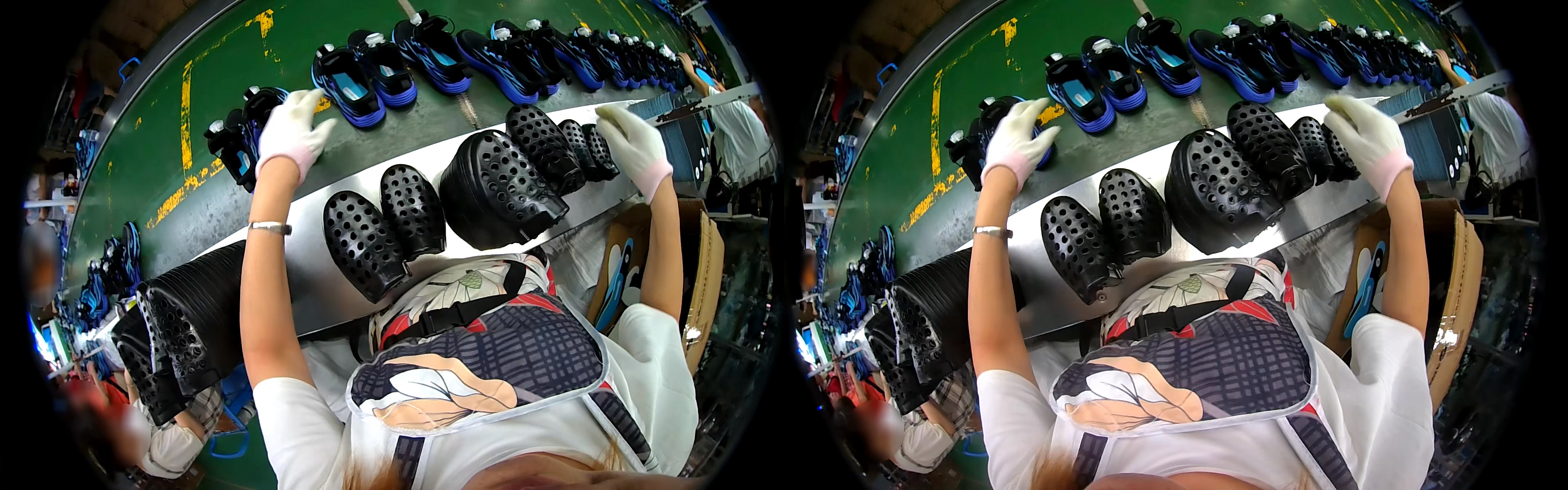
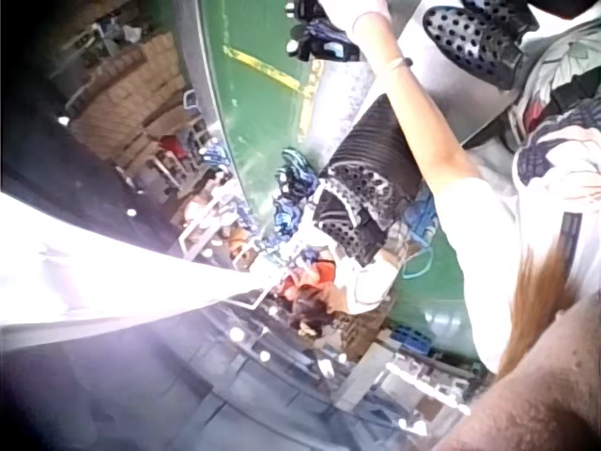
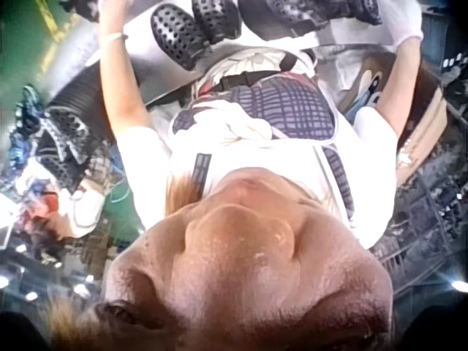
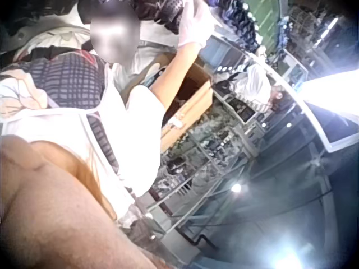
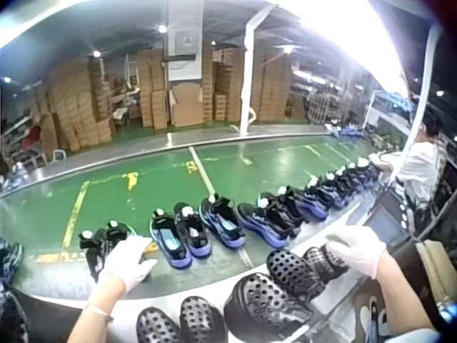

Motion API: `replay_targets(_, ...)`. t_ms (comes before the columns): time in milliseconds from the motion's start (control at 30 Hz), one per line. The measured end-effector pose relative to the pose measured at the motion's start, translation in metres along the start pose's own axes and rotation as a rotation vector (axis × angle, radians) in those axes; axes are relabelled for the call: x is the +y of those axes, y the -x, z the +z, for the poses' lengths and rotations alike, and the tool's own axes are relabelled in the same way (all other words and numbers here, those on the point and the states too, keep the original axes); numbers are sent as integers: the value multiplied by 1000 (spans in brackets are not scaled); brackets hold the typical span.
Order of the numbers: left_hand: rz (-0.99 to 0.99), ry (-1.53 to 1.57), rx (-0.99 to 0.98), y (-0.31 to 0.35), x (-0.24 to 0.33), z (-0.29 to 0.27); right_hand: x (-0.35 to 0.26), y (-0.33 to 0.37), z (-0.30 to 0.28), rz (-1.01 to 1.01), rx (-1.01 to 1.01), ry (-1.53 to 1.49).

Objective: The person picks up perforated black plastic inserts and fits them inside blue and black sneakers positioned on a production line.

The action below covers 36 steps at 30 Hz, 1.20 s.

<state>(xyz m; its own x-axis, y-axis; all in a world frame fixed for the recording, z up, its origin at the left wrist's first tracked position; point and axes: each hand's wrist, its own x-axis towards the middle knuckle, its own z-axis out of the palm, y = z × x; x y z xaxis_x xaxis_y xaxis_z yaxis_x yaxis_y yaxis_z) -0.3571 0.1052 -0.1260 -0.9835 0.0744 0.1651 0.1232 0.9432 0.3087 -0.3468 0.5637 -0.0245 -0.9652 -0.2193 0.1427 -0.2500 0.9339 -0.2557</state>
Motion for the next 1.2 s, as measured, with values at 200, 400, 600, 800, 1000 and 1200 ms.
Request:
replay_targets(200,79,130,-339,-40,10,36,32,34,29,171,-98,-26)
replay_targets(400,-233,616,-368,-57,-20,23,63,42,68,205,-112,80)
replay_targets(600,-363,857,-378,-50,-10,-18,72,46,84,246,-108,-47)
replay_targets(800,-190,605,-494,-58,-15,15,71,43,93,228,-51,-22)
replay_targets(1000,32,327,-328,-23,-16,36,75,36,98,199,-62,-65)
replay_targets(1200,-111,408,-277,5,-23,21,73,39,111,285,-65,-69)
